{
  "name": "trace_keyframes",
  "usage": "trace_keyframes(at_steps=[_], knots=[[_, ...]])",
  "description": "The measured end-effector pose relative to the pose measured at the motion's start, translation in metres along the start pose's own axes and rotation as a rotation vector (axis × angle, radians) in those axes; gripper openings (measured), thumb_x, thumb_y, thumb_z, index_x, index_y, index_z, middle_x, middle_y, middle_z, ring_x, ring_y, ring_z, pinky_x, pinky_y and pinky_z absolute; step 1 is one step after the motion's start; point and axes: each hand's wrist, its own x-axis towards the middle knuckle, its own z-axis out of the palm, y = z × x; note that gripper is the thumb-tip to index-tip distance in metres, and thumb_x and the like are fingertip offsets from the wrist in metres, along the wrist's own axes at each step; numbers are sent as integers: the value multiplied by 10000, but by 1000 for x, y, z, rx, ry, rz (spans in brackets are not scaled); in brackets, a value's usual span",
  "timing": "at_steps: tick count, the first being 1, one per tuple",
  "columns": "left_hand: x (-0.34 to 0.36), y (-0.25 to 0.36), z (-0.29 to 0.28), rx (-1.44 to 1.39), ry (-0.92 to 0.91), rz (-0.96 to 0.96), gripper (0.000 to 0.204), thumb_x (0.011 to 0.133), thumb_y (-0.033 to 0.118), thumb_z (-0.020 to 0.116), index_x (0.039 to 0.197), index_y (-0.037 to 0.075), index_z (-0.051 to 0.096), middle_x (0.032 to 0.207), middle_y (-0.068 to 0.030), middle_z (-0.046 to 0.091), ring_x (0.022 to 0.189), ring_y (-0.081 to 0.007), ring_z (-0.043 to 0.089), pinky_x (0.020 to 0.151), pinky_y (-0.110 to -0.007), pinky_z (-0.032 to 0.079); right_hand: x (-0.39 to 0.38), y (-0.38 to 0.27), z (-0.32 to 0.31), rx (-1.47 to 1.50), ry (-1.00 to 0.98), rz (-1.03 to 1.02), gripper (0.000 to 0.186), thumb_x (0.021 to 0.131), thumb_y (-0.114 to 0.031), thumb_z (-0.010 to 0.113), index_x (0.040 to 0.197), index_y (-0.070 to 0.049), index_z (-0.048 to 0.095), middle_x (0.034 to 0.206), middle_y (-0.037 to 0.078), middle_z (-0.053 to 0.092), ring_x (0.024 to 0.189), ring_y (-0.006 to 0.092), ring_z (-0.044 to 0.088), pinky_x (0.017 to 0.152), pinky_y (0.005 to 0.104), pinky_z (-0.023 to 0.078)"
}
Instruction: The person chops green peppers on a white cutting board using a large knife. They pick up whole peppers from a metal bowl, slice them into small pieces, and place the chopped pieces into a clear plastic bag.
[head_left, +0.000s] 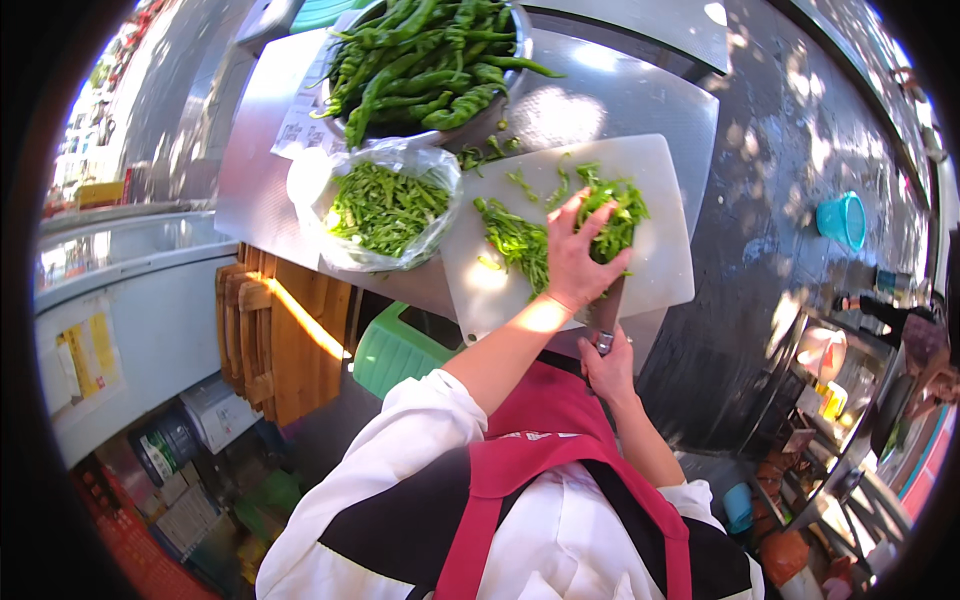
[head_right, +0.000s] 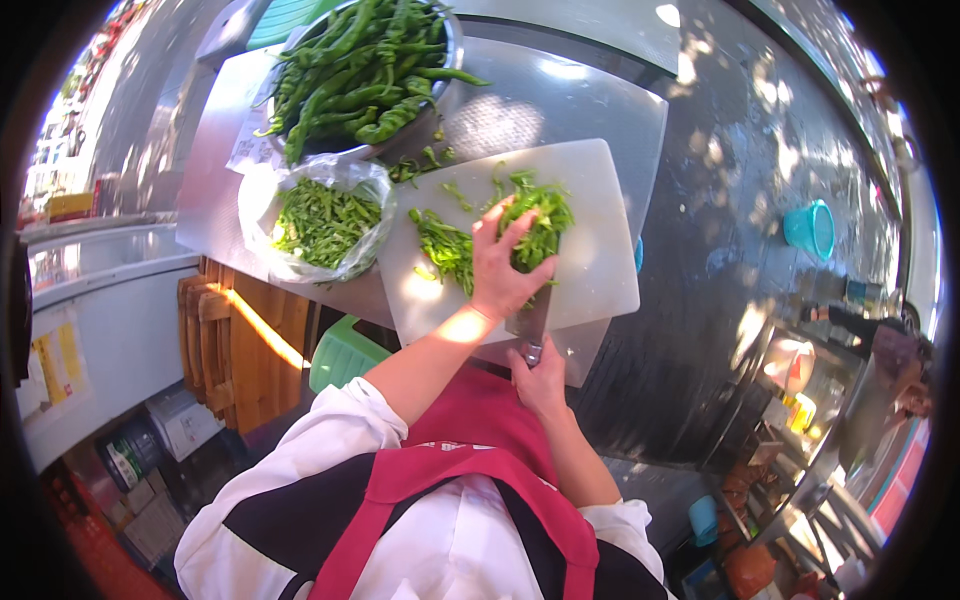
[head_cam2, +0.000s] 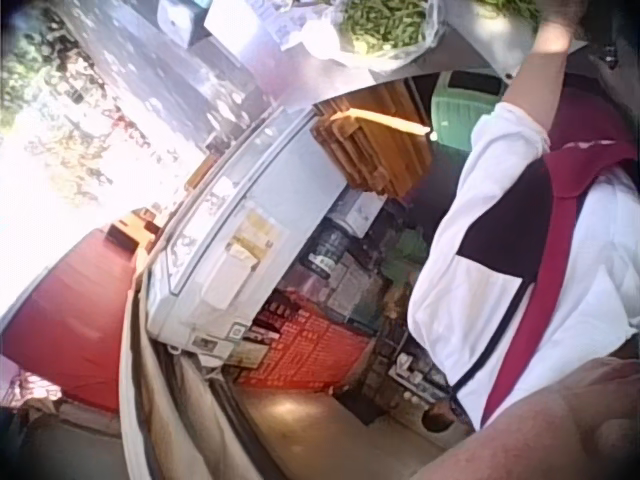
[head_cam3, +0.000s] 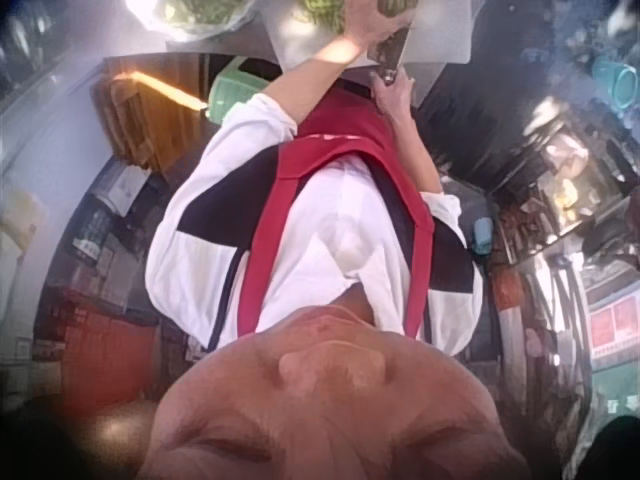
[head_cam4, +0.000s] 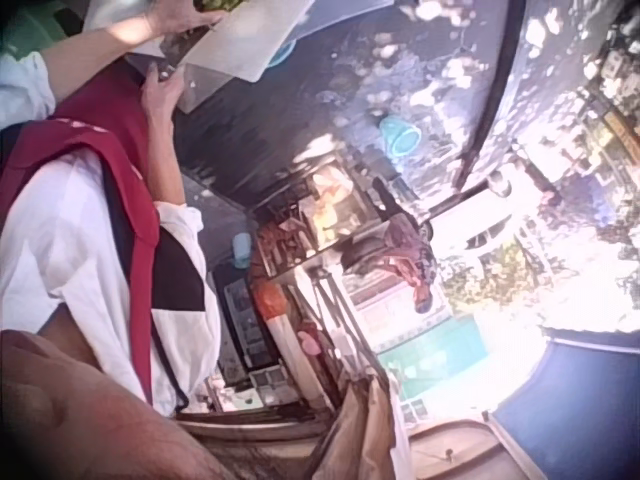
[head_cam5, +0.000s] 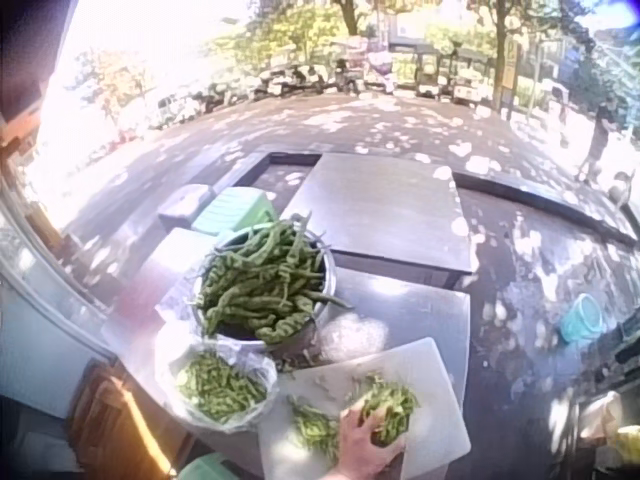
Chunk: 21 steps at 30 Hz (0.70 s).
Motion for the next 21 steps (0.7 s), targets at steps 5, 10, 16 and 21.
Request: trace_keyframes(at_steps=[5, 10, 16, 21], knots=[[18, 28, -41, -108, 161, 33, 649, 553, 185, 798, 1172, 141, 611, 1324, -154, 432, 1140, -345, 437, 977, -435, 381, -12, -31, -1, -198, 17, -189, 209, 812, -37, 650, 953, -18, 497, 590, 5, 507, 486, 79, 504, 467, 255, 406], [45, 21, -110, -159, 386, 77, 648, 571, 155, 805, 1183, 107, 598, 1333, -190, 412, 1187, -354, 425, 990, -425, 375, 0, -86, 35, -342, -109, -355, 206, 800, -46, 659, 930, -23, 501, 570, 10, 471, 510, 73, 452, 481, 260, 392], [71, -44, -182, -71, 697, 18, 627, 616, 170, 796, 1201, 93, 581, 1299, -188, 411, 1181, -344, 414, 1006, -425, 339, 48, -149, 110, -546, -357, -560, 205, 806, -93, 644, 914, -14, 488, 554, 78, 481, 470, 189, 464, 478, 324, 384], [49, -123, -186, -140, 870, -254, 550, 676, 156, 771, 1158, 21, 543, 1275, -199, 408, 1179, -355, 423, 1013, -433, 338, 96, -162, 156, -804, -498, -645, 239, 796, -122, 630, 909, -17, 448, 640, 167, 598, 640, 398, 597, 570, 467, 446]])
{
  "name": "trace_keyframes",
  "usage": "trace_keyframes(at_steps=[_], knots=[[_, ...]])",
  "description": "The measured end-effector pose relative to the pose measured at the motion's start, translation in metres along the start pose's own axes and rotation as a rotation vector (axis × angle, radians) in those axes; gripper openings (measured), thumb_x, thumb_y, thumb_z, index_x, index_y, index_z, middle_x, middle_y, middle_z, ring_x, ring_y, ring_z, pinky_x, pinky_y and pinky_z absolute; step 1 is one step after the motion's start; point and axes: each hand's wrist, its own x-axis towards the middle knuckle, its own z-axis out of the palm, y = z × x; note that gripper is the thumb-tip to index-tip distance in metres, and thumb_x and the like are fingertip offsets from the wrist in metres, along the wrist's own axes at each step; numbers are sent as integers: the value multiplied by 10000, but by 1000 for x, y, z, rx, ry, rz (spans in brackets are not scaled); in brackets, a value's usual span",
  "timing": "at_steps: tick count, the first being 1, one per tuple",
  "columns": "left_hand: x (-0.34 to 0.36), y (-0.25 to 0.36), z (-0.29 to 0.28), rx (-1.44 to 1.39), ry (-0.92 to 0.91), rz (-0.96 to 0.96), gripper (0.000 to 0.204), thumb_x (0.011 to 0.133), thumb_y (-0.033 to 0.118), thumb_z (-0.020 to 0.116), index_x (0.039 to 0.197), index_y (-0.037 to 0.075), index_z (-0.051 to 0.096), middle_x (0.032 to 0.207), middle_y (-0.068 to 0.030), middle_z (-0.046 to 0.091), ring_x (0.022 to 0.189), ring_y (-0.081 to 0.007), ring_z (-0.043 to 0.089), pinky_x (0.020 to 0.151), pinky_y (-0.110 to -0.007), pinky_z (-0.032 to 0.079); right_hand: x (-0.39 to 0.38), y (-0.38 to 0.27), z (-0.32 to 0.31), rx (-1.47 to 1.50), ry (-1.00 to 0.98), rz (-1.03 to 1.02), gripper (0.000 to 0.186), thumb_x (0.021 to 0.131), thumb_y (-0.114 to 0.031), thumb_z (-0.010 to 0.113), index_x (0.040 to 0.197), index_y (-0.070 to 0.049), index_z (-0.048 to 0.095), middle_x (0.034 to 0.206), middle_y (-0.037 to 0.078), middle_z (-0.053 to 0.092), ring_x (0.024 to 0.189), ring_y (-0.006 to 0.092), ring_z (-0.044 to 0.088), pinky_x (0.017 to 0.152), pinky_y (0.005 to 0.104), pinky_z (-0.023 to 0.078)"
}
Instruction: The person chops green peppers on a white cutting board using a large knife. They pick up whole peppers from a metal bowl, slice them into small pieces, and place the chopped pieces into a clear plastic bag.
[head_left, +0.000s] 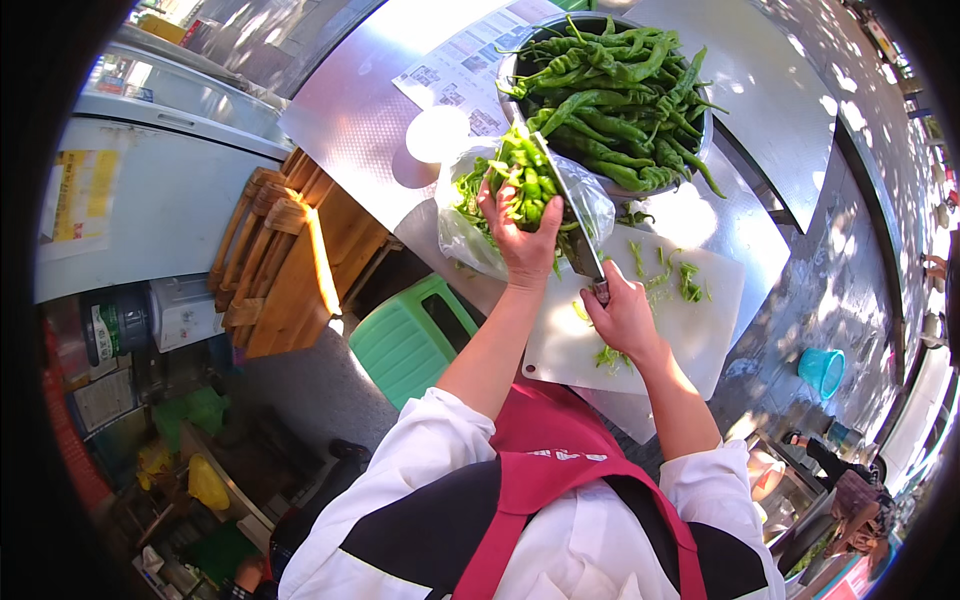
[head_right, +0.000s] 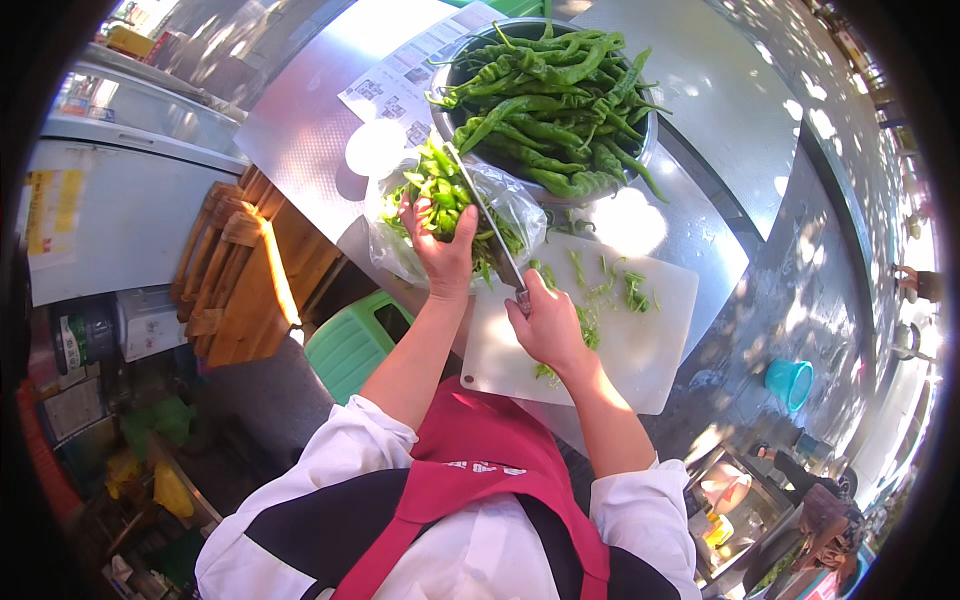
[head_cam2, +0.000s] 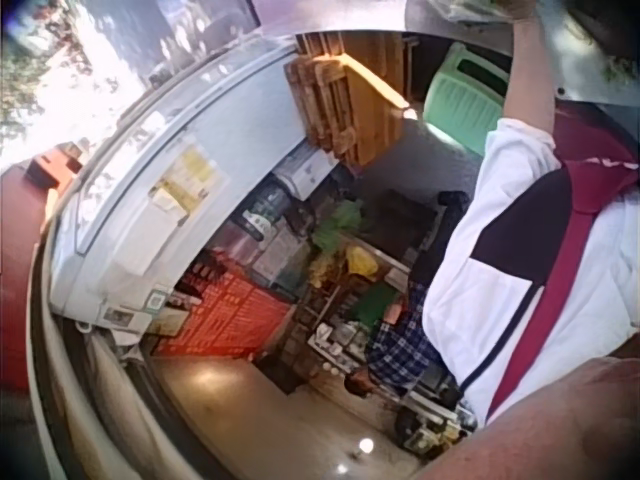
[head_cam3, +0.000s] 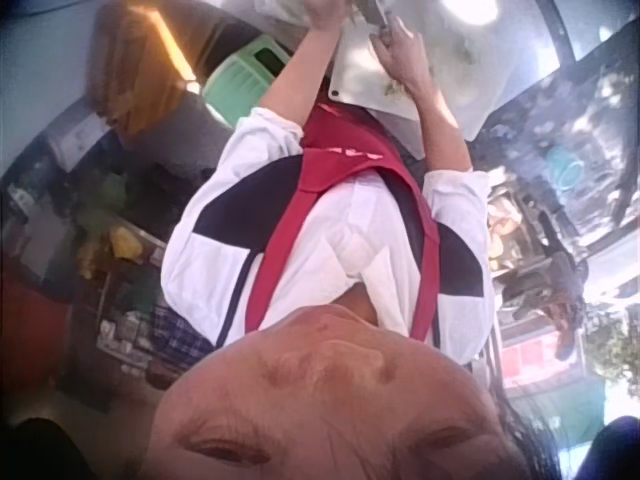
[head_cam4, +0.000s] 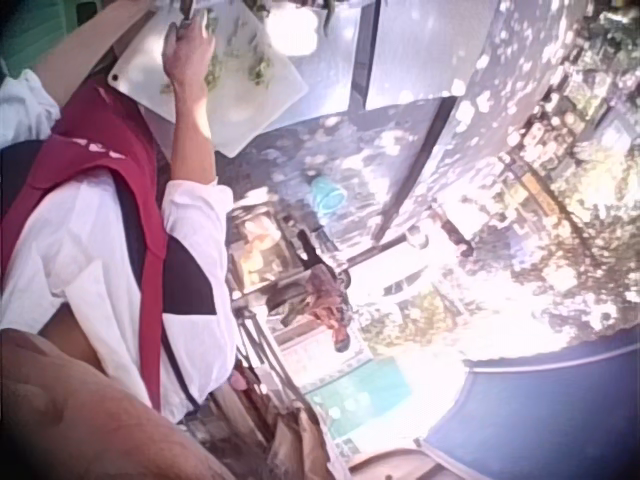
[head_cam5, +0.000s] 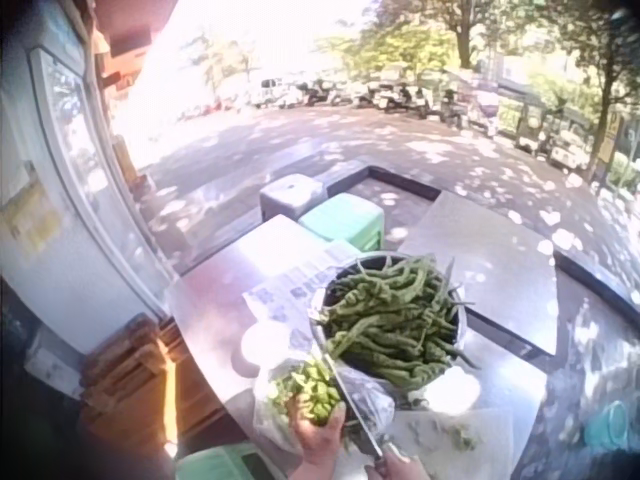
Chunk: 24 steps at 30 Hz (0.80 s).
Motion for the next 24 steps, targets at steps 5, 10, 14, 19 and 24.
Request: trace_keyframes(at_steps=[5, 10, 14, 19, 24], knots=[[-12, -43, -11, 347, 35, -221, 598, 736, 190, 747, 1248, 29, 483, 1363, -236, 374, 1249, -393, 368, 1044, -458, 307, 28, 4, 10, -266, -2, -2, 229, 818, -164, 606, 928, -36, 452, 686, 170, 617, 666, 402, 602, 596, 487, 465], [6, -19, -27, 446, -169, -258, 515, 771, 158, 677, 1251, 55, 522, 1356, -249, 391, 1269, -406, 340, 1059, -467, 285, 6, 0, 0, -281, 44, 25, 223, 822, -159, 613, 918, -29, 459, 702, 171, 619, 673, 393, 606, 593, 468, 470], [29, -25, -45, 550, -271, 13, 308, 797, 52, 584, 1101, 44, 636, 1268, -247, 482, 1151, -405, 474, 991, -433, 383, -36, -2, -8, -146, 36, 107, 228, 817, -130, 636, 889, -16, 451, 627, 149, 571, 593, 356, 581, 536, 409, 440], [78, -24, -38, 662, -437, 231, 268, 776, -20, 576, 1019, 46, 666, 1159, -169, 550, 1026, -340, 552, 900, -397, 451, -78, -10, -3, 128, -96, 263, 229, 829, -134, 647, 885, -11, 461, 563, 93, 533, 514, 220, 565, 491, 342, 428], [119, -52, -22, 1269, -760, 530, 279, 796, 49, 552, 1067, 97, 599, 905, -101, 589, 913, -283, 594, 751, -405, 477, -85, -27, 8, 731, -383, 572, 168, 896, -141, 589, 897, -38, 457, 620, 16, 502, 506, 104, 517, 471, 280, 444]])
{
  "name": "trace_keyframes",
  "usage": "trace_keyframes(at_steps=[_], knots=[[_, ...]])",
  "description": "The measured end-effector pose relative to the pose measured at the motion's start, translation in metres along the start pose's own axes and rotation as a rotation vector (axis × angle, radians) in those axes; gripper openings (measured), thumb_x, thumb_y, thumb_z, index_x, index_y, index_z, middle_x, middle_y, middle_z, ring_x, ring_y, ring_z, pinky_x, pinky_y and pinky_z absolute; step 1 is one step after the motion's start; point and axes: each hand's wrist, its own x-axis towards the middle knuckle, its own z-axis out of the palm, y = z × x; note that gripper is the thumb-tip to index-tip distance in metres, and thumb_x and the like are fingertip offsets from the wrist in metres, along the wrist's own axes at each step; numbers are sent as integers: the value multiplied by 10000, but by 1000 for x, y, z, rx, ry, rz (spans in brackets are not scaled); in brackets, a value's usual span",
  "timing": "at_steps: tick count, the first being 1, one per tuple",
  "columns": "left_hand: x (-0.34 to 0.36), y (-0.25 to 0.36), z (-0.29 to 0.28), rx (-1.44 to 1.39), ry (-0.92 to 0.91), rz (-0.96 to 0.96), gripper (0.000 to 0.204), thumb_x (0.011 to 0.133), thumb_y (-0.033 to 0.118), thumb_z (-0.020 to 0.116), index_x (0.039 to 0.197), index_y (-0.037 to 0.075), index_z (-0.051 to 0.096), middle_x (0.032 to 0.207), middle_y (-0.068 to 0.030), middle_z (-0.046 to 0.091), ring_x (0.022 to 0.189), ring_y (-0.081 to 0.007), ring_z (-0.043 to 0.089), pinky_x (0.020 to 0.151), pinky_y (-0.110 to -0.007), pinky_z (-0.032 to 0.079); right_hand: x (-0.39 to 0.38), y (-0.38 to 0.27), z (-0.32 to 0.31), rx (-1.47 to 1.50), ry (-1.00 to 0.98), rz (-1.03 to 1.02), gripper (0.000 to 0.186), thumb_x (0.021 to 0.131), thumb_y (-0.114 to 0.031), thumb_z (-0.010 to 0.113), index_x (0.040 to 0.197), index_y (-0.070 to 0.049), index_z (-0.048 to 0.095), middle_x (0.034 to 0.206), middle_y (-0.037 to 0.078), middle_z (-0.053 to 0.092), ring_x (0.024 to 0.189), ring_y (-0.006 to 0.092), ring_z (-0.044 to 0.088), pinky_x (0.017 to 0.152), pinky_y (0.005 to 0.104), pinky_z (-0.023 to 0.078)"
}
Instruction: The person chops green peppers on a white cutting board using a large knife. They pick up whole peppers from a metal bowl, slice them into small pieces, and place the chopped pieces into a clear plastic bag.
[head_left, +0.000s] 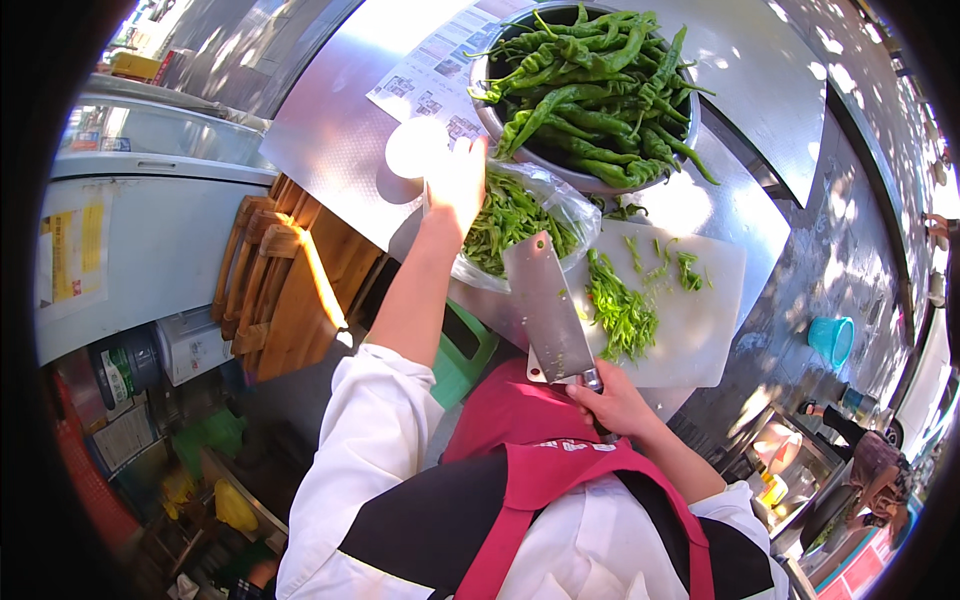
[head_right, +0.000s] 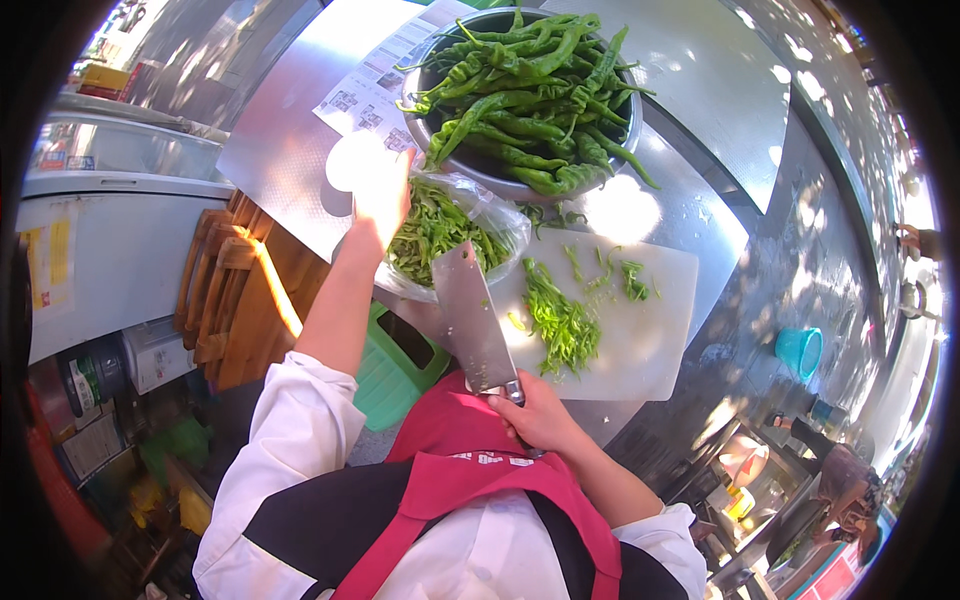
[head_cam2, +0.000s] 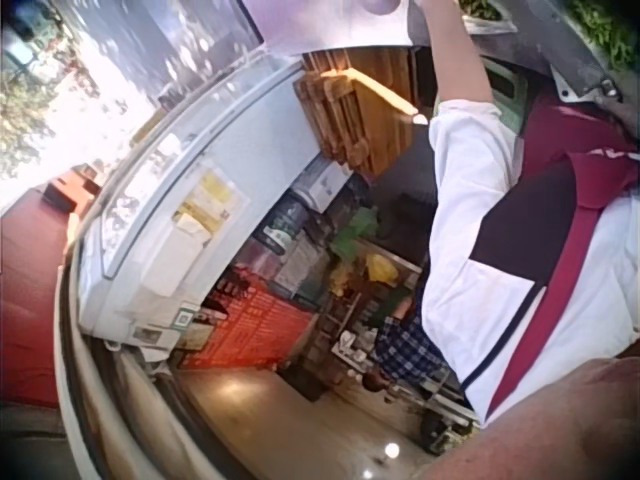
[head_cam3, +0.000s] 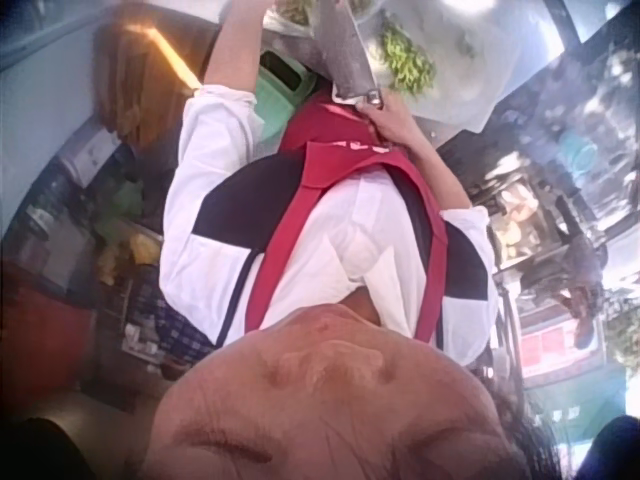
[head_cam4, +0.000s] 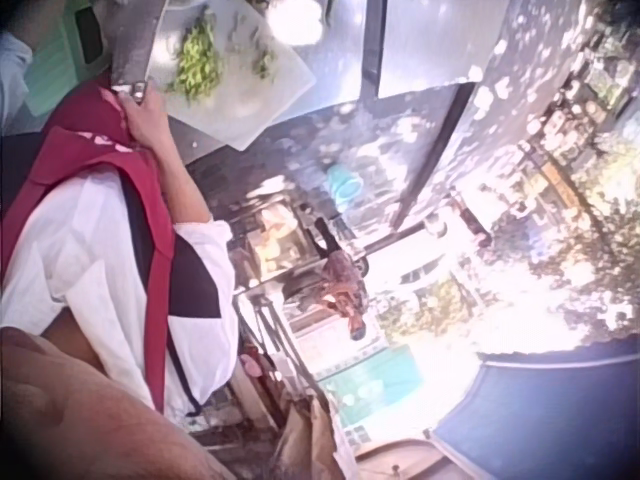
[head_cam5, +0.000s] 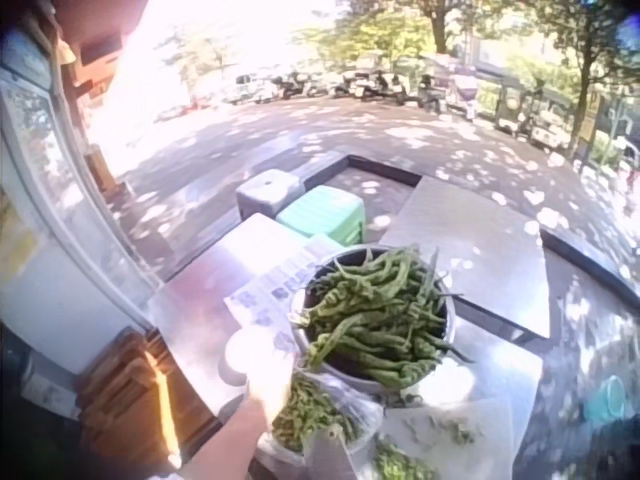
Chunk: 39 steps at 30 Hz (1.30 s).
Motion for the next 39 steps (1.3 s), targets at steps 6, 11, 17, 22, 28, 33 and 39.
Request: trace_keyframes(at_steps=[6, 11, 17, 22, 28, 33, 39], knots=[[38, -3, -31, -131, -85, 132, 122, 854, 132, 529, 955, 109, 594, 886, -106, 584, 859, -285, 594, 753, -414, 474, 47, -17, 12, 604, -139, 181, 174, 907, -160, 570, 881, -65, 427, 651, 28, 471, 505, 112, 476, 423, 285, 447], [43, -10, -43, -204, -41, 87, 140, 891, 257, 530, 944, 174, 630, 890, -50, 613, 829, -266, 619, 727, -411, 481, 93, -44, 6, 818, -166, 141, 158, 906, -165, 579, 889, -73, 453, 661, 18, 478, 509, 101, 463, 428, 278, 439], [37, -9, -45, -428, 86, 63, 165, 854, 168, 570, 1006, 131, 626, 943, -102, 615, 847, -264, 623, 721, -361, 497, 102, -55, 4, 881, -196, 138, 141, 908, -151, 572, 880, -66, 463, 666, 28, 501, 515, 98, 479, 434, 269, 438], [-32, 17, -50, -761, 305, 44, 97, 809, 57, 648, 890, 54, 595, 730, -101, 602, 600, -263, 598, 579, -358, 490, 24, -19, -12, 555, -66, 77, 166, 909, -157, 565, 872, -48, 446, 623, 31, 486, 483, 116, 485, 438, 283, 444], [-116, 56, -39, -397, -19, 351, 154, 730, 178, 697, 857, 120, 634, 908, -44, 579, 982, -256, 537, 874, -415, 407, -48, 28, -34, 240, 200, 50, 153, 875, -92, 596, 879, -28, 457, 608, 28, 522, 491, 102, 513, 459, 255, 431], [-120, 67, -39, -293, -79, 438, 81, 692, 132, 698, 762, 132, 659, 902, -20, 566, 983, -223, 520, 954, -442, 328, -68, 79, -75, -145, 658, -10, 200, 834, -148, 646, 864, -26, 491, 623, 53, 572, 509, 127, 559, 480, 284, 438], [-124, 104, -81, -484, 54, 284, 211, 683, 108, 698, 883, 110, 635, 939, -41, 558, 939, -226, 533, 908, -425, 345, -31, 128, -177, -841, 1137, -89, 240, 831, -187, 614, 937, -23, 475, 744, 187, 630, 733, 396, 625, 619, 479, 478]])
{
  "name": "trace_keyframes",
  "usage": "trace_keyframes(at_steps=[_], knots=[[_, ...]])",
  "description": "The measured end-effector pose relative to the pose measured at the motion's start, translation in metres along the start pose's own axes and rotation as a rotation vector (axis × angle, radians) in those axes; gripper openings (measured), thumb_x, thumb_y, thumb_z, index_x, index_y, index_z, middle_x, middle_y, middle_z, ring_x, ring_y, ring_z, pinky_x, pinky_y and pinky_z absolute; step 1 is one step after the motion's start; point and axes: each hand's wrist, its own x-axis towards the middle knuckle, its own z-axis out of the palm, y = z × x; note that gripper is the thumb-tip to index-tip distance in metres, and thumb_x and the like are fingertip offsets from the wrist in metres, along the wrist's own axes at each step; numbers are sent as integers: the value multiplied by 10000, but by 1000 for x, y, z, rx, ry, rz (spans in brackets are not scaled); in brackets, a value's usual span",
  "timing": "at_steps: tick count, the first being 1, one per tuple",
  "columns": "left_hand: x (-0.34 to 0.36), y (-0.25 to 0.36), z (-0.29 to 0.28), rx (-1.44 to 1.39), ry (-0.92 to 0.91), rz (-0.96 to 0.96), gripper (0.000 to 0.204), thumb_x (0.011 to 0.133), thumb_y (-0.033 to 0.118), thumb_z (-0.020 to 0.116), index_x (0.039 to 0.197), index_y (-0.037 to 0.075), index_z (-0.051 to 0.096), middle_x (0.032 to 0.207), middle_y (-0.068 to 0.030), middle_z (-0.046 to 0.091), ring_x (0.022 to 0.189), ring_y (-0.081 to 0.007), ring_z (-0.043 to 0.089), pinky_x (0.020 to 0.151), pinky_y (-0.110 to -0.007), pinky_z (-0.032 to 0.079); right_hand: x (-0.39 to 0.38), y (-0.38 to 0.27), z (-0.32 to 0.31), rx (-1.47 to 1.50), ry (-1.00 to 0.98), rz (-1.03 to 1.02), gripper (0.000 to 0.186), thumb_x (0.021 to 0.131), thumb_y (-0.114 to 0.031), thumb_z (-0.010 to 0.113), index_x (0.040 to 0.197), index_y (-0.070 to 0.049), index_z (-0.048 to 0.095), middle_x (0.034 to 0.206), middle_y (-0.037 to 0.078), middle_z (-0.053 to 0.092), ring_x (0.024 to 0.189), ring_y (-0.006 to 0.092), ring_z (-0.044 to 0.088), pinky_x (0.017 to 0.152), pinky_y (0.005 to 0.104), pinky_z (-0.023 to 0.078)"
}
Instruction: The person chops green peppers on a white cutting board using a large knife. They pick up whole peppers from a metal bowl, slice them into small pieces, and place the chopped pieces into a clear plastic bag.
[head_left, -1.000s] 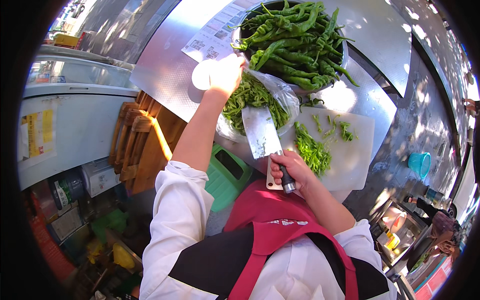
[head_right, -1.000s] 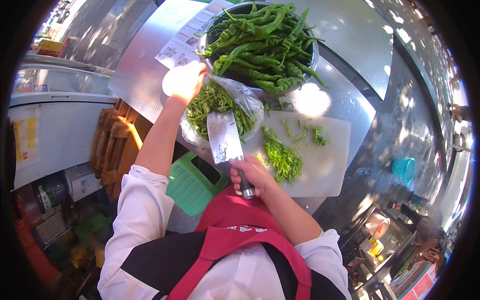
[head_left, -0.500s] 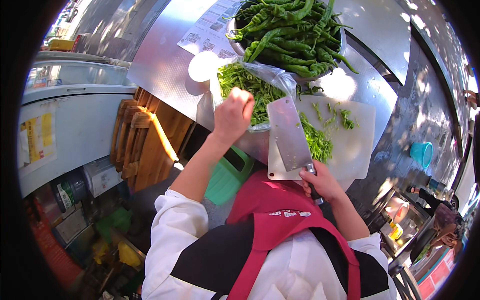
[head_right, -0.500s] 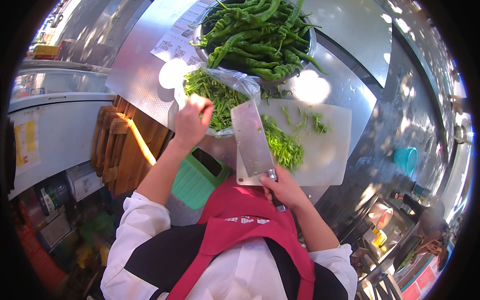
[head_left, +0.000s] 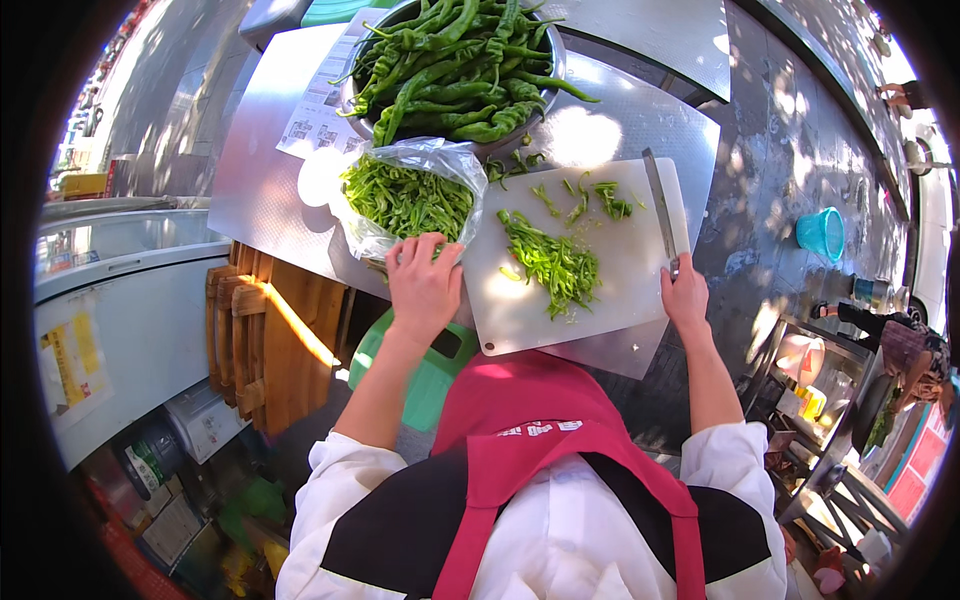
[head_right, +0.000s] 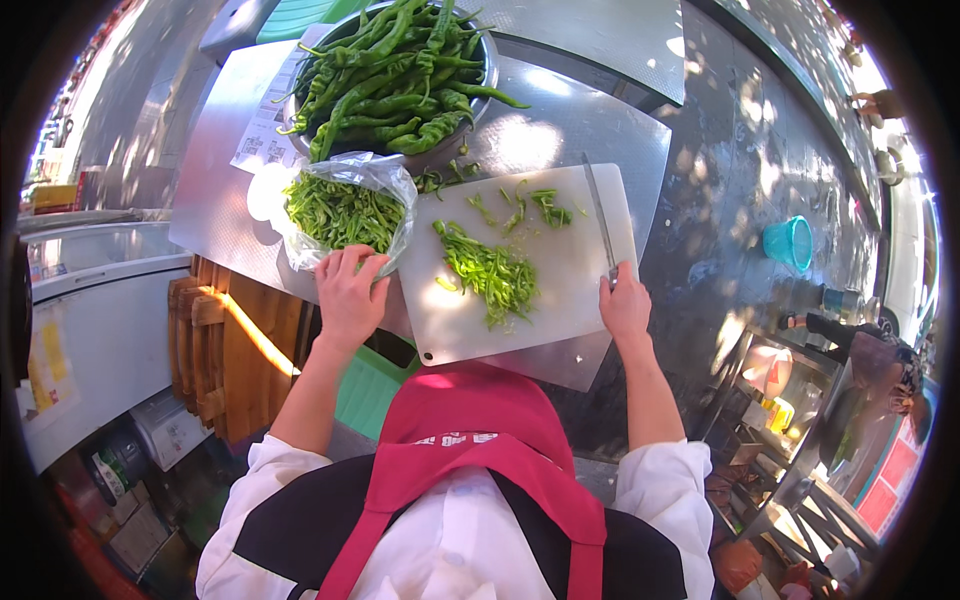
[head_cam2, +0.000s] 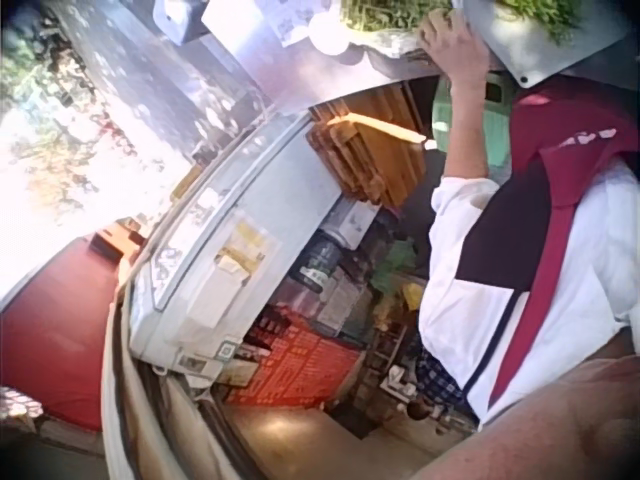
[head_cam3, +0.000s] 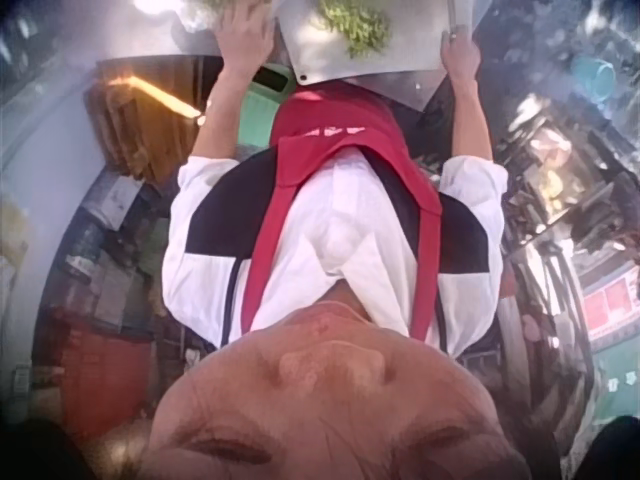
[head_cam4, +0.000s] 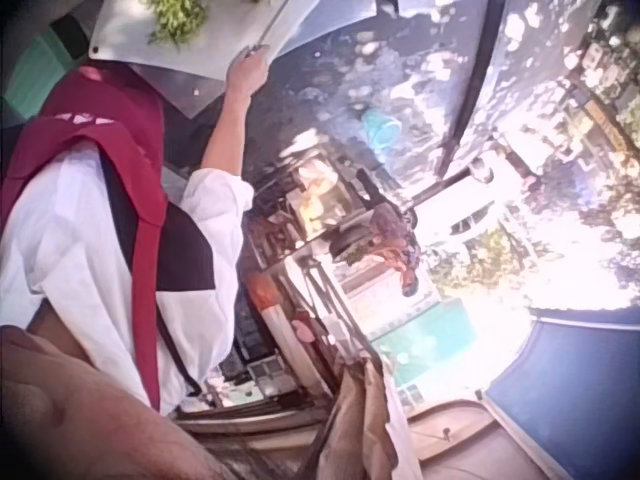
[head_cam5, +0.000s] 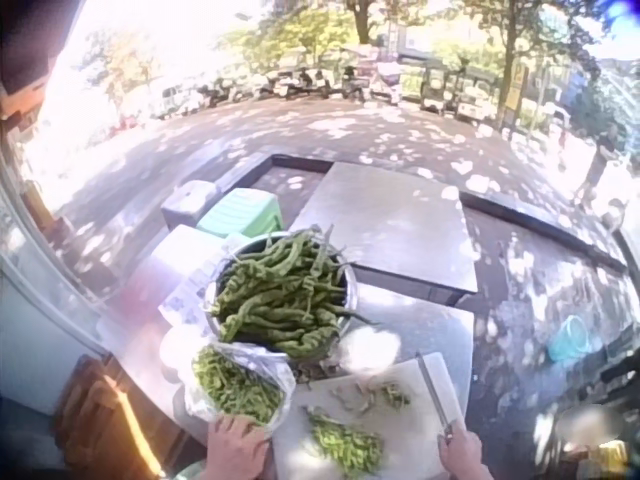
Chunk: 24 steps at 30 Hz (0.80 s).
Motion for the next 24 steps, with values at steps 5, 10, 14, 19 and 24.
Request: trace_keyframes(at_steps=[5, 10, 14, 19, 24], knots=[[-17, 54, 62, -492, -189, -155, 374, 797, 124, 647, 1144, 38, 538, 1118, -142, 512, 1030, -337, 519, 914, -423, 413, 35, -5, 17, -123, 30, -134, 147, 863, -148, 543, 930, -46, 462, 812, 168, 641, 714, 381, 634, 611, 476, 502], [-20, 43, 148, -325, 64, -251, 625, 843, 143, 618, 1365, -10, 311, 1352, -268, 345, 1222, -419, 374, 1004, -454, 353, 27, -21, 32, -242, -116, -327, 115, 854, -93, 478, 962, -59, 457, 810, 130, 628, 726, 307, 654, 595, 434, 512], [1, 34, 178, -282, 167, -350, 573, 858, 85, 566, 1371, -8, 328, 1347, -258, 391, 1219, -406, 395, 1016, -447, 343, -4, -20, 31, -209, -202, -461, 89, 826, -86, 510, 905, -85, 467, 774, 98, 602, 720, 284, 647, 588, 414, 503], [-1, 34, 187, -446, 87, -220, 491, 863, 40, 520, 1342, 28, 408, 1255, -185, 512, 1142, -356, 477, 984, -433, 374, -36, 3, 3, -119, -265, -530, 166, 810, -145, 585, 916, -76, 477, 765, 92, 601, 698, 298, 636, 565, 416, 485], [41, 29, 182, -320, 135, -69, 439, 882, 73, 508, 1317, 60, 449, 1257, -133, 521, 1123, -330, 491, 977, -396, 393, -44, 23, -7, 15, -108, -168, 214, 826, -188, 615, 919, -62, 470, 809, 101, 633, 706, 321, 636, 583, 435, 487]])
